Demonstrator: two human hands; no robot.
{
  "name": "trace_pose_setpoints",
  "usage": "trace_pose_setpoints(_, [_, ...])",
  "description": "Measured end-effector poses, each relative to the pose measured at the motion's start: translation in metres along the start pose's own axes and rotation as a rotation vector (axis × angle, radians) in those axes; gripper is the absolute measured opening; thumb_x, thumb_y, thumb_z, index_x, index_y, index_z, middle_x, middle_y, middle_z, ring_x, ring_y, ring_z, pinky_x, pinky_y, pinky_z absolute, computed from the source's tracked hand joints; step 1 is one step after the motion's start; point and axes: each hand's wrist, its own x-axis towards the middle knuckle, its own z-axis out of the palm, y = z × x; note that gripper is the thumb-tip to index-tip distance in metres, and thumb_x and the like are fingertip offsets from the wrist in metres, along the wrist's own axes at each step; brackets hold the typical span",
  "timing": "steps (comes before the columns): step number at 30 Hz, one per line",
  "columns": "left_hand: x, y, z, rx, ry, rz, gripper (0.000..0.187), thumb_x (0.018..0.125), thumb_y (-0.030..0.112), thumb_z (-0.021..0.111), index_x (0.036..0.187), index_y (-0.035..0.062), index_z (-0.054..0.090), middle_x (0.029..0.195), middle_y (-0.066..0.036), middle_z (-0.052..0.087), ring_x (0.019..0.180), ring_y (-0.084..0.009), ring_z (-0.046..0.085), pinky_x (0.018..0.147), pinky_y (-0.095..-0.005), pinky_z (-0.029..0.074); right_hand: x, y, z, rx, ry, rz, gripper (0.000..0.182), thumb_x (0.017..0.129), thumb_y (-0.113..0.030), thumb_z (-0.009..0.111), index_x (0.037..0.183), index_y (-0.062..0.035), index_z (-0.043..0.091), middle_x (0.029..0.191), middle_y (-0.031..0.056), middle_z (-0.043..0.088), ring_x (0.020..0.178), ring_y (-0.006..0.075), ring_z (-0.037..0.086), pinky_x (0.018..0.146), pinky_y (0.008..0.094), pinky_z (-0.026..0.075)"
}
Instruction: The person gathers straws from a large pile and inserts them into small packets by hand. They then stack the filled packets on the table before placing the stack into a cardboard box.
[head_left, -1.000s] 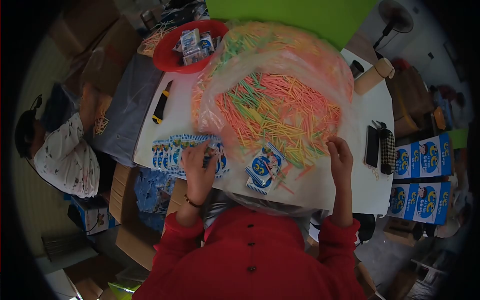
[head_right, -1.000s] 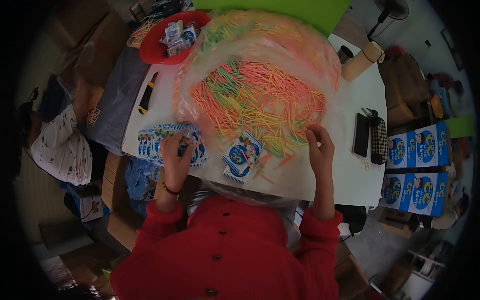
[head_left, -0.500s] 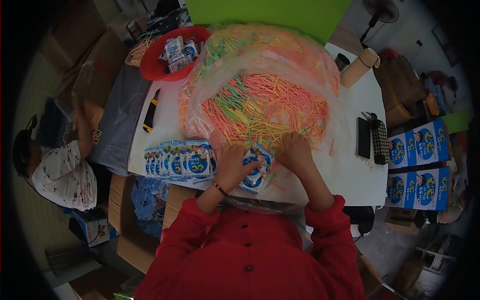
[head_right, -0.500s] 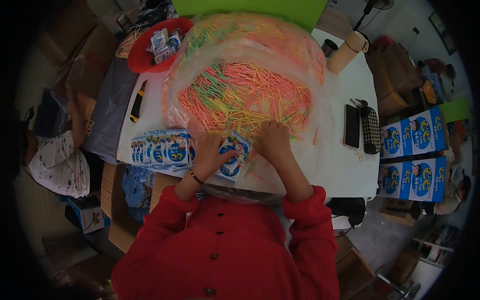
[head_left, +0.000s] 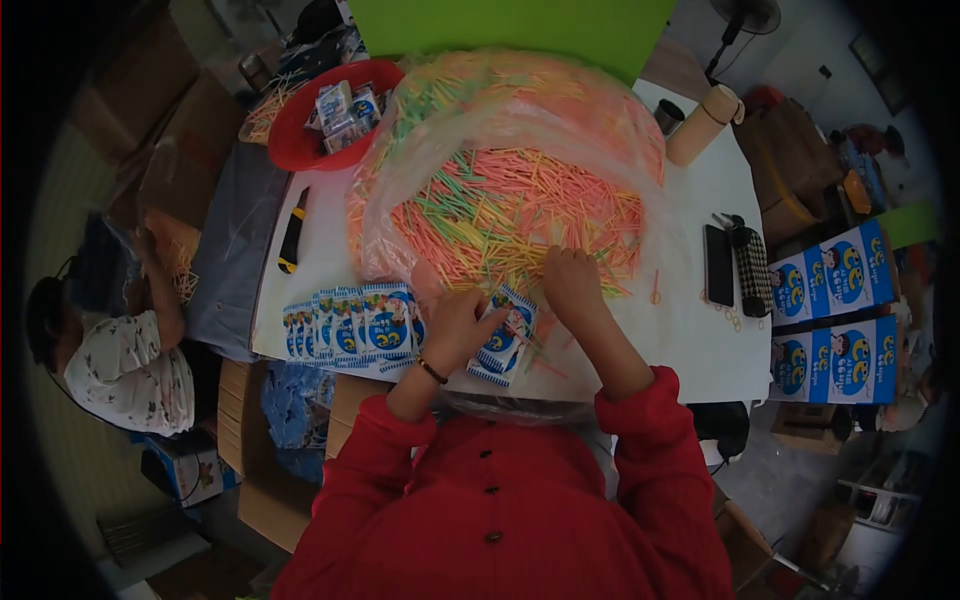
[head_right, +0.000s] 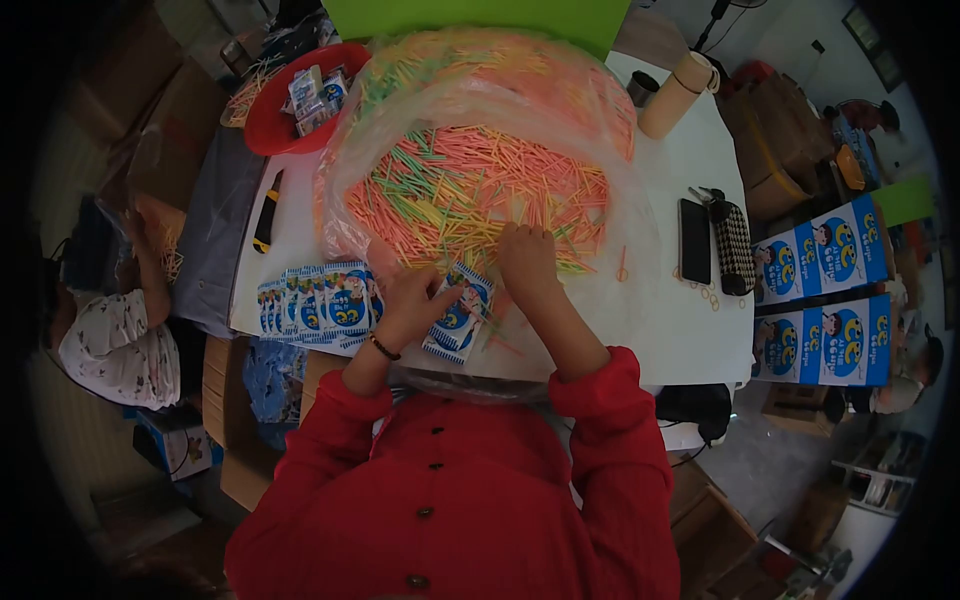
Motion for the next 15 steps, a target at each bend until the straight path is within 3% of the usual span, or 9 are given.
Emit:
trace_pose_setpoints(2, [-0.001,-0.005,-0.003,-0.067,-0.027,0.009,0.038,0.076,0.038,0.075,0.074,0.0047,0.056,0.066,-0.008,0.057,0.062,-0.0252,0.056,0.06,-0.0382,0.04,0.004,0.004,0.008,-0.087,0.092,0.011,0.016,0.073,-0.007,0.061,0.087,-0.0017,0.056,0.083,0.0132,0.062,0.08,0.0288,0.062,0.068,0.0391,0.05])
trace_pose_setpoints(5, [-0.005,-0.019,-0.005,-0.163,-0.051,0.062,0.037,0.075,0.034,0.077,0.076,0.0034,0.056,0.068,-0.01,0.058,0.063,-0.0235,0.057,0.058,-0.0356,0.042,-0.001,0.022,0.007,0.109,0.072,-0.001,0.015,0.075,-0.001,0.057,0.09,-0.0006,0.057,0.088,0.0164,0.062,0.086,0.03,0.061,0.073,0.0403,0.049])
trace_pose_setpoints(7, [-0.008,-0.022,-0.003,-0.194,-0.053,0.102,0.036,0.074,0.031,0.078,0.077,0.0029,0.055,0.069,-0.01,0.059,0.064,-0.0227,0.058,0.059,-0.0341,0.042,-0.009,0.032,0.003,0.517,0.194,-0.002,0.018,0.08,0.002,0.054,0.097,-0.0001,0.057,0.093,0.0161,0.06,0.089,0.0285,0.059,0.078,0.0374,0.048])
trace_pose_setpoints(8, [-0.008,-0.023,-0.001,-0.286,-0.037,0.061,0.034,0.074,0.027,0.078,0.078,0.0024,0.055,0.069,-0.01,0.059,0.064,-0.0224,0.057,0.059,-0.0344,0.042,-0.01,0.033,0.004,0.516,0.192,-0.007,0.018,0.08,0.002,0.054,0.097,-0.0001,0.057,0.093,0.0161,0.06,0.089,0.0285,0.059,0.078,0.0374,0.048])
trace_pose_setpoints(10, [-0.006,-0.021,0.002,-0.378,-0.023,0.025,0.031,0.075,0.023,0.077,0.079,0.0019,0.055,0.069,-0.01,0.058,0.063,-0.0221,0.057,0.058,-0.0347,0.042,-0.011,0.035,0.006,1.121,0.305,-0.008,0.013,0.092,-0.007,0.055,0.105,-0.0044,0.054,0.101,0.0095,0.058,0.093,0.018,0.056,0.083,0.0296,0.044])
trace_pose_setpoints(11, [-0.005,-0.019,0.004,-0.378,0.061,0.052,0.028,0.077,0.021,0.075,0.079,0.0017,0.055,0.068,-0.01,0.057,0.063,-0.0231,0.056,0.059,-0.0355,0.042,-0.014,0.034,0.007,1.121,0.308,-0.007,0.013,0.092,-0.007,0.055,0.105,-0.0044,0.054,0.101,0.0095,0.058,0.093,0.018,0.056,0.083,0.0296,0.044])
trace_pose_setpoints(13, [-0.008,-0.011,0.005,-0.376,0.138,0.078,0.026,0.078,0.019,0.074,0.08,0.0015,0.055,0.068,-0.01,0.056,0.063,-0.024,0.055,0.06,-0.0363,0.042,-0.021,0.022,-0.002,1.42,0.229,0.131,0.01,0.098,-0.012,0.05,0.104,-0.0041,0.052,0.104,0.0063,0.058,0.097,0.0147,0.053,0.085,0.027,0.042])
trace_pose_setpoints(15, [-0.01,-0.004,0.003,-0.124,0.203,0.128,0.022,0.08,0.016,0.07,0.078,0.0019,0.054,0.068,-0.011,0.054,0.063,-0.0274,0.054,0.062,-0.0384,0.042,-0.017,0.019,0.013,1.292,0.262,0.024,0.01,0.098,-0.013,0.049,0.104,-0.0043,0.051,0.104,0.0077,0.059,0.095,0.0169,0.054,0.084,0.0285,0.043])
